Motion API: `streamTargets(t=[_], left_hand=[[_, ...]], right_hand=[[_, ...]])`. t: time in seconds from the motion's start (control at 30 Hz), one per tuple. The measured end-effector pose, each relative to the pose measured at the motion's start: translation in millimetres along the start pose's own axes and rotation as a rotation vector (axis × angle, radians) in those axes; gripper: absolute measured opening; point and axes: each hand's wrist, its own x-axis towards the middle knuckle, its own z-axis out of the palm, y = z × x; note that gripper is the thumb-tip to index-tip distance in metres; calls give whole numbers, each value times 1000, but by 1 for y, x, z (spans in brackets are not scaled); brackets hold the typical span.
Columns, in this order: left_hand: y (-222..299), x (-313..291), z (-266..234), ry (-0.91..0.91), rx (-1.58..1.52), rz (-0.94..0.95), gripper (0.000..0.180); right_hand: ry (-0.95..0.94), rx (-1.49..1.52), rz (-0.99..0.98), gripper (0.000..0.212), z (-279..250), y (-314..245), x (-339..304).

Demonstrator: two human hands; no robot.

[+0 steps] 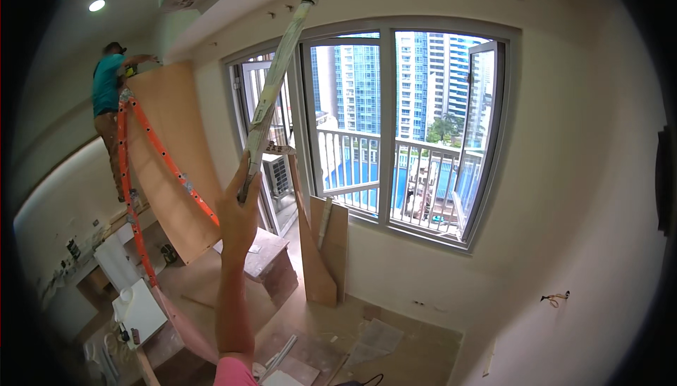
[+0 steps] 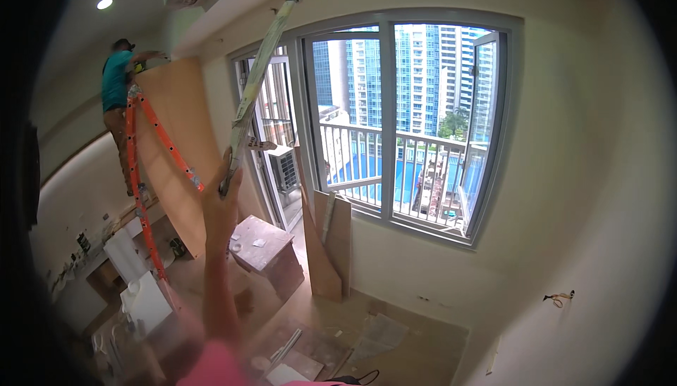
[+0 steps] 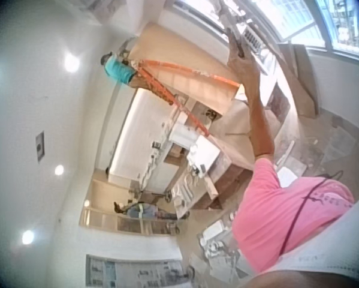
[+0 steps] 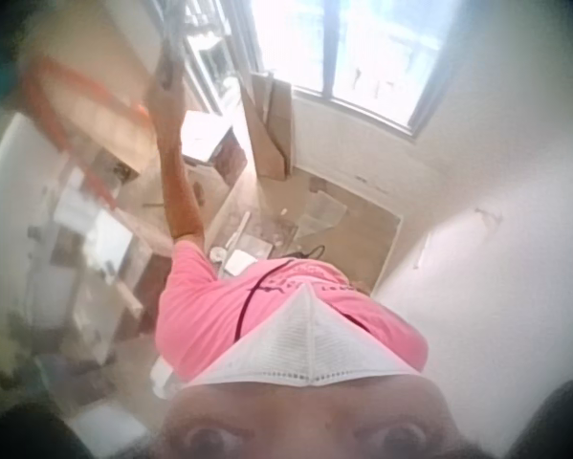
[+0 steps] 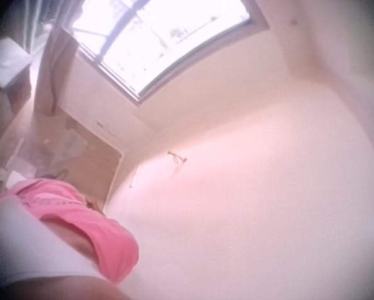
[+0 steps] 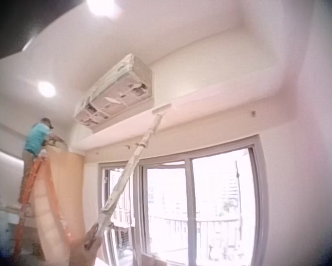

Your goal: The person uses a paint roller on an extension pole to apply white paint to the ceiling and upper walls of a room. They repeatedly dip the roller into a paint bucket to reload it with paint and continue rolling the surface near a window.

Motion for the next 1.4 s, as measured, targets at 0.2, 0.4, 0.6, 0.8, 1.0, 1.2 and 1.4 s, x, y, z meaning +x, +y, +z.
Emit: streamTargets(t=[0.2,0.4,0.6,0.8,1.0,1.2,1.4], left_hand=[[-8,16,3,-11,-23,9,46],[-10,34,22,12,77,87,46],[-1,-8,-13,25,-6,4,47],[-3,-76,-46,-11,118,-117,45],[-10,-83,-2,-96,-27,-121,46],[-10,-26,85,-174,47,-73,46],[-14,5,140,-96,55,48,46]], right_hand=[[1,-7,-17,45,-4,-5,5],[-8,-19,-32,47,-4,-13,7],[-19,-37,-3,50,0,-12,7],[-21,-57,13,52,2,-12,16],[-20,-90,18,54,3,-2,25],[36,-20,-8,50,10,14,16],[83,79,7,44,19,25,-9]])
